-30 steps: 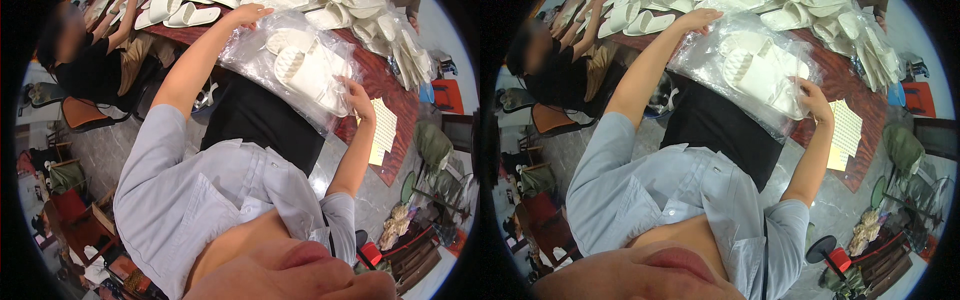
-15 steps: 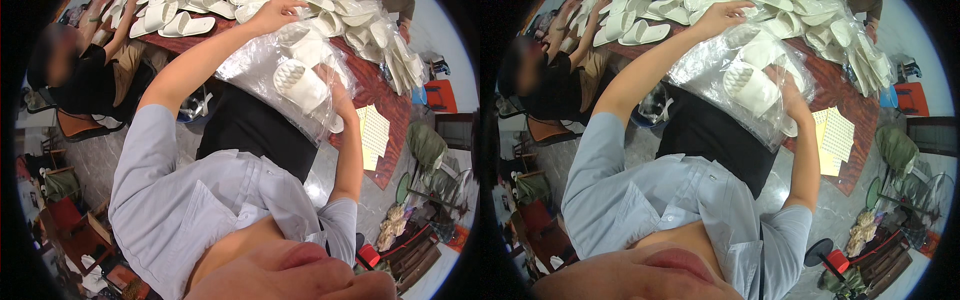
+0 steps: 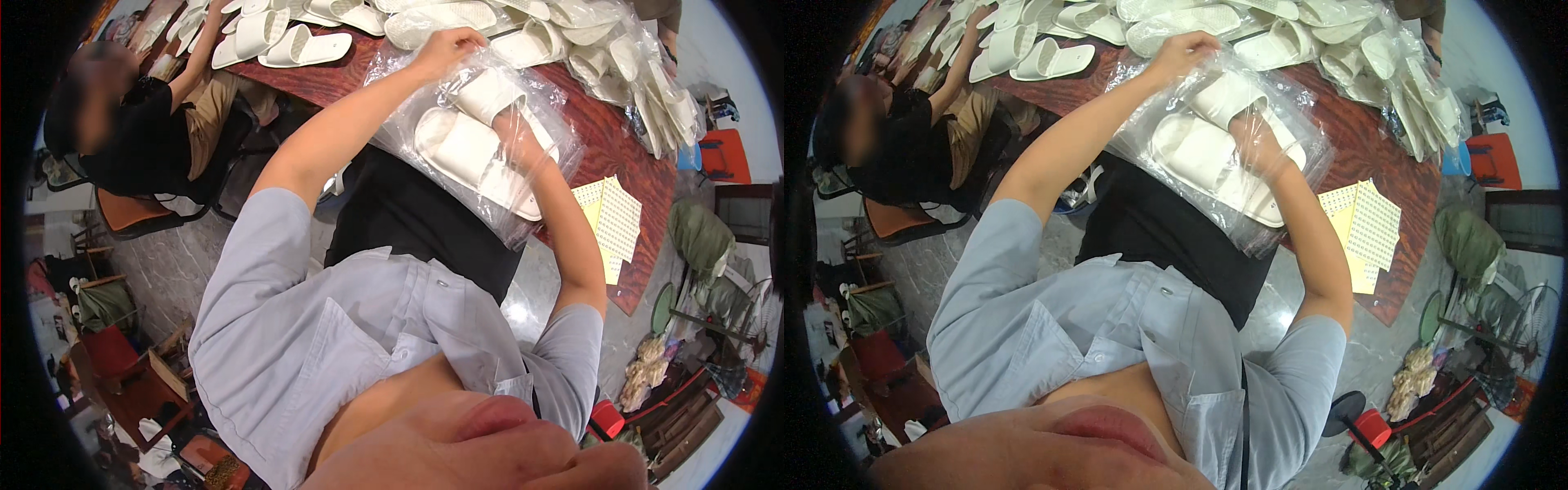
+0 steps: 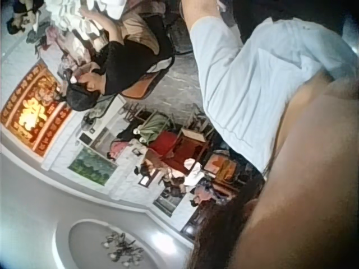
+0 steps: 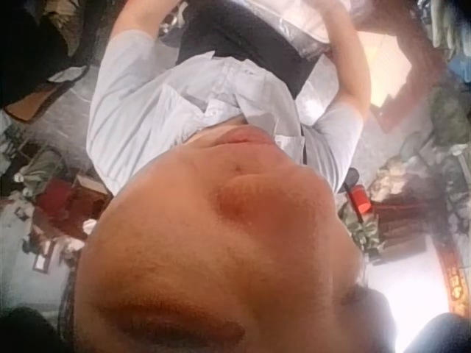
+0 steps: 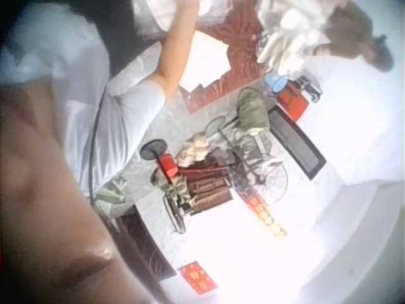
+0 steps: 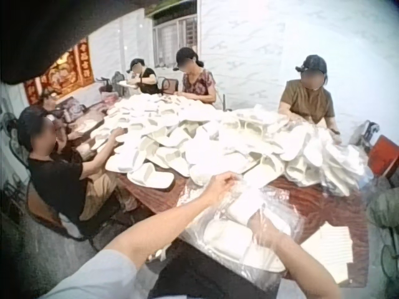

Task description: Inspecting and trimming loose threads or imperfections from white sandals in a manufacturing facility.

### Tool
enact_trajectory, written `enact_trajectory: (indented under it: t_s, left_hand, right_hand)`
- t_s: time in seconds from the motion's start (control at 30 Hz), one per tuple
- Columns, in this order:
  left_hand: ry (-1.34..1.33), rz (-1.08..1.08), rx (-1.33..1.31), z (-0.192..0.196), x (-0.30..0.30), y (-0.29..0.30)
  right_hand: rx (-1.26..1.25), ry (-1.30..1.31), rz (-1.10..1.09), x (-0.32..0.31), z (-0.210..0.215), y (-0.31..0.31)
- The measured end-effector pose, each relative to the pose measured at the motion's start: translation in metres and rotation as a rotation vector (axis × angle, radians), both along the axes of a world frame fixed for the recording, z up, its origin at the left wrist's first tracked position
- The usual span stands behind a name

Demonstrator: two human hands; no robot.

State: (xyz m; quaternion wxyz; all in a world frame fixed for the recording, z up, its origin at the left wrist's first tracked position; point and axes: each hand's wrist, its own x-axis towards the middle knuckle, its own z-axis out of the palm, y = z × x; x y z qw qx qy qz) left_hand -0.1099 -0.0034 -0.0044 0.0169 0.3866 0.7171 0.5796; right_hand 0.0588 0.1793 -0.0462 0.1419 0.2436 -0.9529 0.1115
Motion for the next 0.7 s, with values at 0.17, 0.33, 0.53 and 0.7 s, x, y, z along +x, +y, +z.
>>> enact_trajectory:
  t_s: [0.17,0.33,0.53,0.7]
  left_hand:
    - [0.151,0.225,-0.118,-0.015,-0.043,-0.044]
    - [0.403,0.297,-0.203,-0.031,-0.043,-0.052]
    - [0.506,0.209,-0.338,-0.024,-0.064,-0.075]
    - [1.022,0.379,-0.722,0.054,0.012,-0.046]
  right_hand:
    - [-0.201,-0.583,-0.360,0.004,-0.024,0.014]
    - [-0.473,-0.537,-0.452,0.045,-0.004,0.026]
    - [-0.213,-0.273,-0.345,0.066,0.016,0.024]
    - [-0.102,-0.321,-0.396,0.081,-0.009,0.053]
